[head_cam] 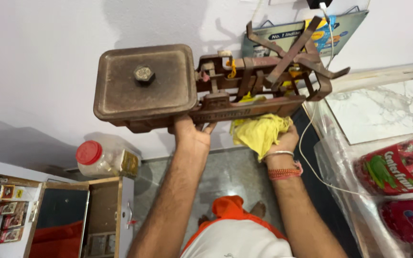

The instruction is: The person wipes a countertop with a yellow cloth, then cleans a metal bowl and a mechanical balance scale. The person moves items aside to reach the work areas and wipes different parts of the objects.

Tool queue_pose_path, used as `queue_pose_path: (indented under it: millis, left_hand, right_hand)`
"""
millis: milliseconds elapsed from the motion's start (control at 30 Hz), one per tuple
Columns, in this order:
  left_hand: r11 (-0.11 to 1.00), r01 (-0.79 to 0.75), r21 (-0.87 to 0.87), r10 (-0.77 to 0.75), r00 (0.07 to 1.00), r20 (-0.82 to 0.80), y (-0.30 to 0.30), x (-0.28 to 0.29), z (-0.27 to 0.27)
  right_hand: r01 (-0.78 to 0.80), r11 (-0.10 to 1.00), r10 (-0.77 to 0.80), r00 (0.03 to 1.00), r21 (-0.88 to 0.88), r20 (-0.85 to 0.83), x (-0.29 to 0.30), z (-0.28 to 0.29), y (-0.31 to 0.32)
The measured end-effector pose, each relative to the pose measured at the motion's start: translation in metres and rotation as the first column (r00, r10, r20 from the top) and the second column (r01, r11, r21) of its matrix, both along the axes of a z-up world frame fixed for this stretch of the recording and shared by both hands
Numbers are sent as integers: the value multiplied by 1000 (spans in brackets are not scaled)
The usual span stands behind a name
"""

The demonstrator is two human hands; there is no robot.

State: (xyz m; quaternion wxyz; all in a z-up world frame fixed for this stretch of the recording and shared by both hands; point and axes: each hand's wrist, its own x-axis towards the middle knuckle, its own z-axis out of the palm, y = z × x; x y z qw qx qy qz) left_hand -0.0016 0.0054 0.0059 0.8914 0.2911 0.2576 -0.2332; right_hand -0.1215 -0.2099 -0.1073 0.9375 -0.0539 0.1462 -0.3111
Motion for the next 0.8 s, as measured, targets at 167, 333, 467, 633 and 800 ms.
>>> queue_pose_path:
  millis: [167, 333, 467, 633, 800]
  left_hand:
    - [998, 17, 55, -16, 1000, -22, 14, -10, 13]
    - [1000, 22, 2, -22, 1000, -3, 16, -15, 14]
    - [999, 43, -8, -43, 999, -22, 11, -15, 13]
    - [1000, 29, -8, -29, 997, -65, 4, -17, 15]
    - [998, 58, -23, -58, 998, -11, 0, -16, 11]
  right_hand:
    - [54, 995, -54, 999, -83, 8, 7, -18, -27]
    - [-82, 994, 78, 996, 75, 52, 14, -3, -29]
    - [-354, 931, 340, 750, -89, 567, 53, -14, -4]
    - [-556, 741, 649, 736, -377, 192, 120, -89, 53]
    - [-445, 673, 632, 761, -591, 147, 167, -174, 89]
